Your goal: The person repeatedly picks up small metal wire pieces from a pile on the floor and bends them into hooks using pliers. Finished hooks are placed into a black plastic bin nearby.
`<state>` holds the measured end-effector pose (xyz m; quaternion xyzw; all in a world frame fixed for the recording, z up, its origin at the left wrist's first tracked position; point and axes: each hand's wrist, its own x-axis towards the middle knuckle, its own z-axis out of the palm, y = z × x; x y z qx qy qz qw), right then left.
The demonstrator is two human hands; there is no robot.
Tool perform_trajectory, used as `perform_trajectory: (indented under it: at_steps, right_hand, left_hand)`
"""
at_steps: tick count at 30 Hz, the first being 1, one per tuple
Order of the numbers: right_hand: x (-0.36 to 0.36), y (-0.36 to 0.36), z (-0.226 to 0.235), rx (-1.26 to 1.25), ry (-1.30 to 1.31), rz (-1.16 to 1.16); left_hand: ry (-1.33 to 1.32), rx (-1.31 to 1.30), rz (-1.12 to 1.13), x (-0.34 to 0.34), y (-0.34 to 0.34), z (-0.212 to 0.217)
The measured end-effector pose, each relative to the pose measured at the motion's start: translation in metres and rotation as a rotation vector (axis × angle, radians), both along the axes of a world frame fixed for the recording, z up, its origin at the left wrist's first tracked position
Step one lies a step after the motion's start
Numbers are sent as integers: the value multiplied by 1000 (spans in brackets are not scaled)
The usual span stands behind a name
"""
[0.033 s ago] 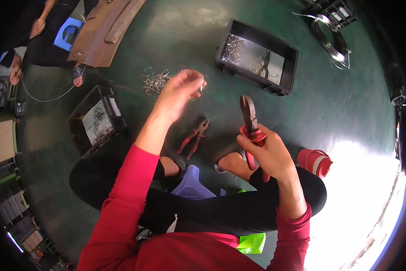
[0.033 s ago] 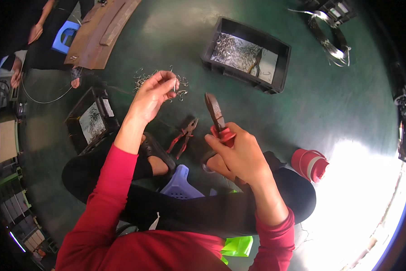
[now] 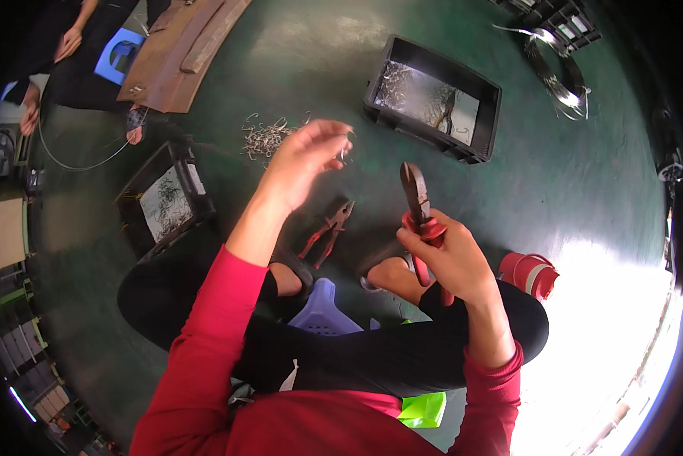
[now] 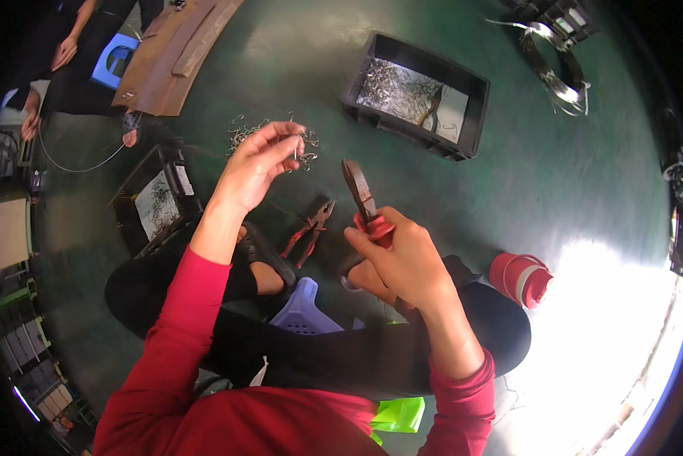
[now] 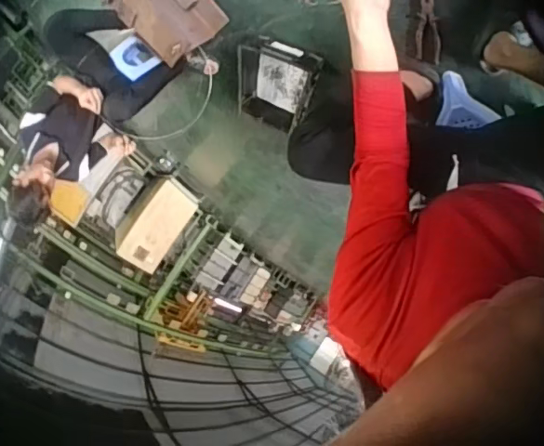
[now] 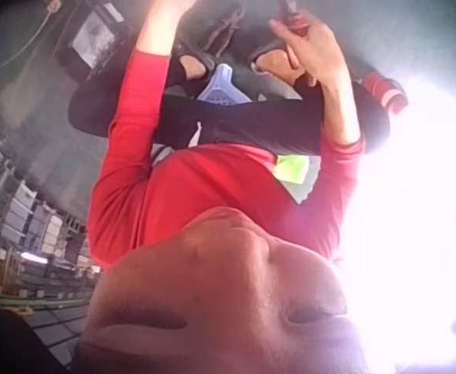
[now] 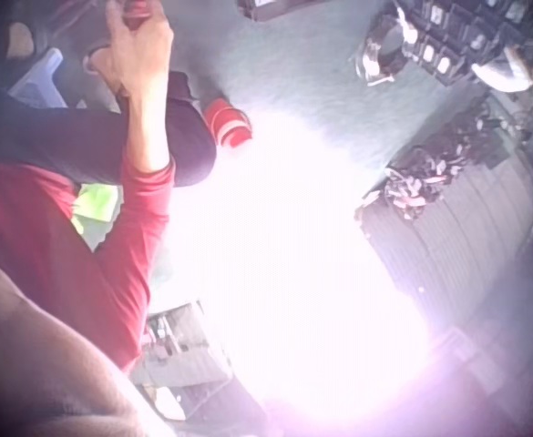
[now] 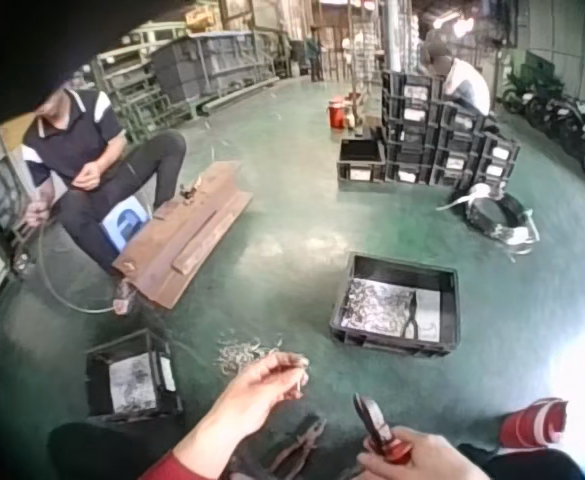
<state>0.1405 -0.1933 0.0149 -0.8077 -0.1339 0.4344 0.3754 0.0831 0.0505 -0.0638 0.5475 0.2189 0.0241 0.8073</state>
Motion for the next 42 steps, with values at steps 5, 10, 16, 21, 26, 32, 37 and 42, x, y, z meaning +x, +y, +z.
perform_trajectory:
  at_steps: [5,10,16,21,26,32,37,42]
  right_hand:
    - [-12,5,7,47,6,140]
    - [-25,6,18,25,63,271]
    - [-32,18,29,-24,58,335]
    - [-36,24,31,-22,80,344]
    - [-37,28,29,-42,99,342]
    - [-35,27,24,-17,84,357]
    - [-39,25,14,55,-74,324]
    - [-41,26,9,-3,-154,322]
  left_hand:
    - [18,4,-82,-41,-19,59]
    - [41,-39,-96,-70,-23,79]
    - [17,8,-104,-86,-22,83]
    - [3,119,-105,-90,-22,82]
    - [-26,399,-72,-95,-28,82]
    - [-144,719,-1,-95,-30,79]
    - [-188,781,71,-92,-33,74]
    - [-185,828,46,-94,-32,73]
